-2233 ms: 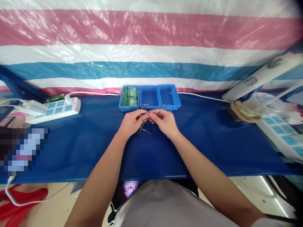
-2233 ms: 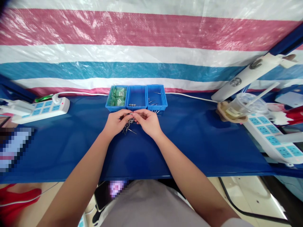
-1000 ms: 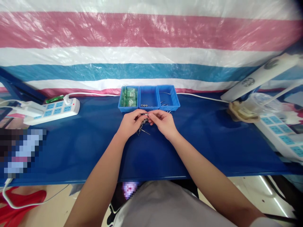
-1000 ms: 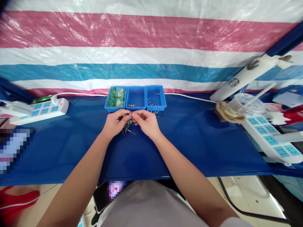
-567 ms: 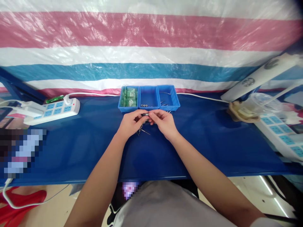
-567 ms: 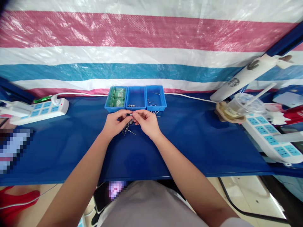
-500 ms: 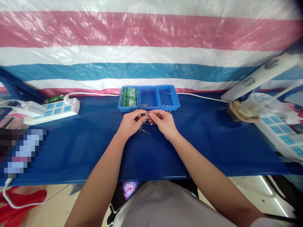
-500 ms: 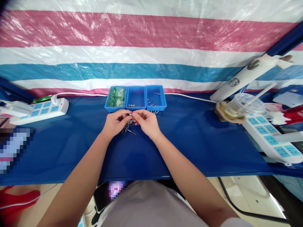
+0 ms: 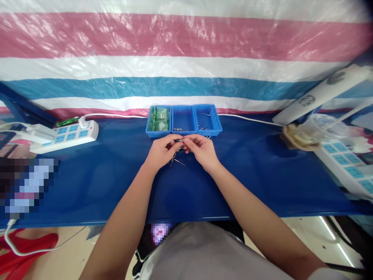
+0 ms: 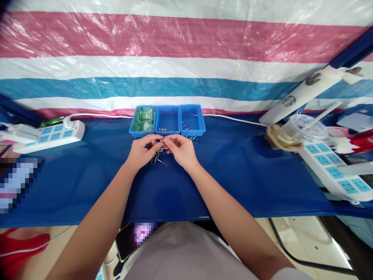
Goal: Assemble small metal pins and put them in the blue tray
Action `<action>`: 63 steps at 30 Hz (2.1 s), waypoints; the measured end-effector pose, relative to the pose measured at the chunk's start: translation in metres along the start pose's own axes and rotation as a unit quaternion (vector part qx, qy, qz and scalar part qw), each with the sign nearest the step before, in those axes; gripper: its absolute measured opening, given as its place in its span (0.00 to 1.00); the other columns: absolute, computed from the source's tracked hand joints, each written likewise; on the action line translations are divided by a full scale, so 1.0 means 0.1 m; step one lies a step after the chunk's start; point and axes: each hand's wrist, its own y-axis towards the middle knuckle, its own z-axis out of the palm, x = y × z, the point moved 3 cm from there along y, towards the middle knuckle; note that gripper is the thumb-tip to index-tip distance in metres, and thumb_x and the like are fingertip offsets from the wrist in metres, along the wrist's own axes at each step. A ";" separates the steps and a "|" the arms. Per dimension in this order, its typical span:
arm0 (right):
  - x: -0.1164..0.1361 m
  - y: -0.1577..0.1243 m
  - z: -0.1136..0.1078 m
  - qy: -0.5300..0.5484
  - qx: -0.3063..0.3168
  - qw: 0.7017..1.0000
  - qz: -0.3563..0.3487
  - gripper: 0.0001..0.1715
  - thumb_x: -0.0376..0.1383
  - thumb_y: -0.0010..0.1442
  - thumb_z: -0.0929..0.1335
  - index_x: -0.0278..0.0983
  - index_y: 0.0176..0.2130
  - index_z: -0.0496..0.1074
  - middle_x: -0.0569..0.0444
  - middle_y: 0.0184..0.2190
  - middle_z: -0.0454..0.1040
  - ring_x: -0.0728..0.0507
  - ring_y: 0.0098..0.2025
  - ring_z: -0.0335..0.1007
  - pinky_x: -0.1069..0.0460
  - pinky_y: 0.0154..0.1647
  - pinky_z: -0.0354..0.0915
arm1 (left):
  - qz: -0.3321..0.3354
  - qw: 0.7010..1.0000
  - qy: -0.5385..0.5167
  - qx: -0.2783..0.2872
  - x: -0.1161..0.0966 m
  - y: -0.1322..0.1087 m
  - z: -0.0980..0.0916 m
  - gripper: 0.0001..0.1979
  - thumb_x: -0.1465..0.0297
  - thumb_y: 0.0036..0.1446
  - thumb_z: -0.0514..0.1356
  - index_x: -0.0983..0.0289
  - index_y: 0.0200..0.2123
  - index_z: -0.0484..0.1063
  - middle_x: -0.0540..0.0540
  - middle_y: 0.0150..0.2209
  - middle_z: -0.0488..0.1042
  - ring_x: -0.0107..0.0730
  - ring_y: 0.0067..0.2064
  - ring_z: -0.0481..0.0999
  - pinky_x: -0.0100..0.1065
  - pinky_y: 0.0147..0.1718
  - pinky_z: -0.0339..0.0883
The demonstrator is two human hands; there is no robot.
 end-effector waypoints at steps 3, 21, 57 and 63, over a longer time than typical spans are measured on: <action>0.00 0.00 0.01 -0.004 0.005 1.000 -0.001 0.24 0.52 0.51 0.79 0.37 0.38 0.80 0.54 0.27 0.79 0.48 0.28 0.74 0.51 0.29 0.74 | -0.001 1.000 0.004 0.002 0.00 0.00 0.00 0.11 0.62 0.65 0.63 0.61 0.45 0.80 0.48 0.27 0.76 0.24 0.26 0.71 0.26 0.30 0.68; -0.01 0.00 0.00 -0.016 0.011 1.000 -0.009 0.22 0.52 0.54 0.78 0.37 0.38 0.81 0.54 0.27 0.79 0.48 0.26 0.73 0.51 0.29 0.73 | -0.010 1.000 0.001 0.009 0.01 0.01 -0.01 0.12 0.61 0.65 0.63 0.62 0.44 0.80 0.48 0.26 0.75 0.24 0.26 0.71 0.27 0.29 0.67; 0.01 -0.01 0.00 -0.037 0.014 0.999 -0.025 0.24 0.53 0.53 0.77 0.37 0.38 0.80 0.53 0.29 0.80 0.47 0.28 0.74 0.50 0.30 0.74 | -0.010 1.000 0.004 0.008 -0.01 0.01 -0.02 0.13 0.60 0.65 0.63 0.62 0.43 0.80 0.49 0.27 0.77 0.25 0.27 0.72 0.26 0.30 0.69; 0.04 -0.02 0.02 -0.024 0.011 0.999 -0.020 0.23 0.53 0.52 0.78 0.38 0.38 0.80 0.53 0.28 0.79 0.46 0.30 0.75 0.50 0.30 0.75 | -0.023 1.000 -0.004 0.019 0.00 0.00 -0.02 0.15 0.58 0.65 0.62 0.63 0.40 0.80 0.51 0.29 0.78 0.26 0.28 0.74 0.27 0.31 0.69</action>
